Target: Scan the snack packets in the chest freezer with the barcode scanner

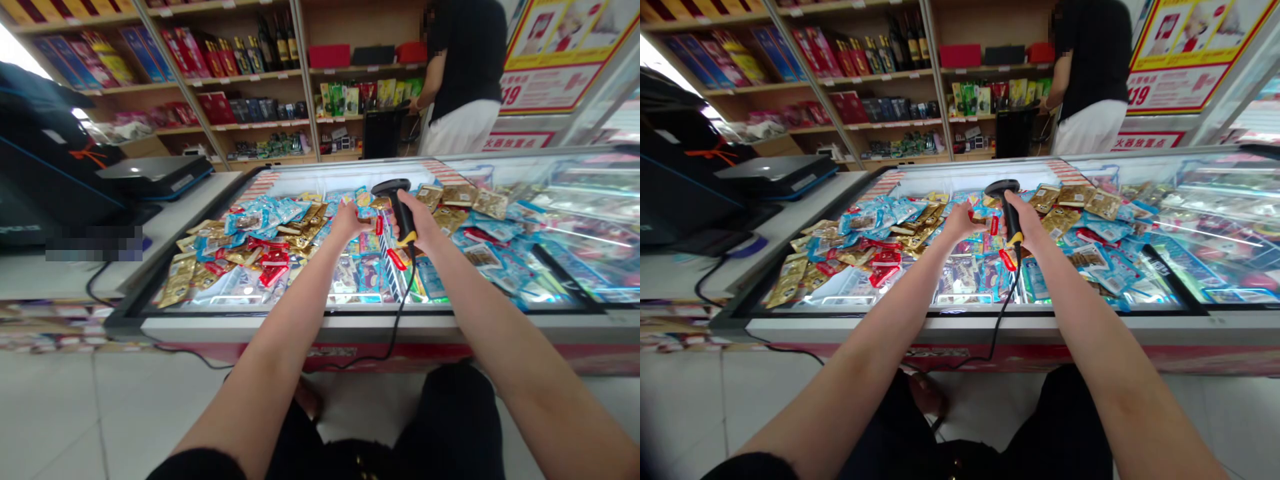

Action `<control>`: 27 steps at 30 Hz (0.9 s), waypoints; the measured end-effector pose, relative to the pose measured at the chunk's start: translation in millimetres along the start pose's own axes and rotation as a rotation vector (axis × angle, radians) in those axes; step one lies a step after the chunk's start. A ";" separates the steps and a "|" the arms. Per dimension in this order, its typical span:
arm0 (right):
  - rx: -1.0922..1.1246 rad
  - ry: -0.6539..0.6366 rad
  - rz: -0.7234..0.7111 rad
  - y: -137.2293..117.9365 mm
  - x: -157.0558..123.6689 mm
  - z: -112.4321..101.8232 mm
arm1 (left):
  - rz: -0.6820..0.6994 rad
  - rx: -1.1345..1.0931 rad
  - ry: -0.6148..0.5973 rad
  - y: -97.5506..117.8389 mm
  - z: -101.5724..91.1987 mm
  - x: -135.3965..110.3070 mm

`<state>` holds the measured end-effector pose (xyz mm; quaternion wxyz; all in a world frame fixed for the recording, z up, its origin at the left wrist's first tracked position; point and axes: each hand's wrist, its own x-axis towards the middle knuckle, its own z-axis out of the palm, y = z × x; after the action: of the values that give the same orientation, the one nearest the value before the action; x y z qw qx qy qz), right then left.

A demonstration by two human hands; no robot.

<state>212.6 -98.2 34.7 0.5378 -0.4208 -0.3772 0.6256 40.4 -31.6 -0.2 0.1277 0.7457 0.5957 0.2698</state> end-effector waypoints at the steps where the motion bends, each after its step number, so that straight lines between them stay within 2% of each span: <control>1: 0.004 -0.003 -0.002 0.9 1.1 -1.0 | -0.016 -0.025 0.025 -1.3 -0.9 0.9; 6: 0.002 0.001 -0.007 3.9 3.4 -3.9 | -0.100 -0.201 0.110 -8.9 -6.5 5.6; 12: 0.003 -0.005 0.004 2.7 1.5 -3.9 | -0.241 -0.526 0.099 -20.9 -1.2 12.8; 19: 0.004 -0.002 0.068 -2.5 -5.0 5.2 | -0.219 -0.529 0.190 -16.3 -0.8 9.6; 27: 0.031 -0.036 0.081 -4.4 -6.5 7.0 | -0.222 -0.530 0.220 -19.3 3.8 9.3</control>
<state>208.0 -104.2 42.1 0.5117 -0.4159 -0.3597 0.6601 28.0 -17.3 -10.9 0.2813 0.5831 0.5925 0.4793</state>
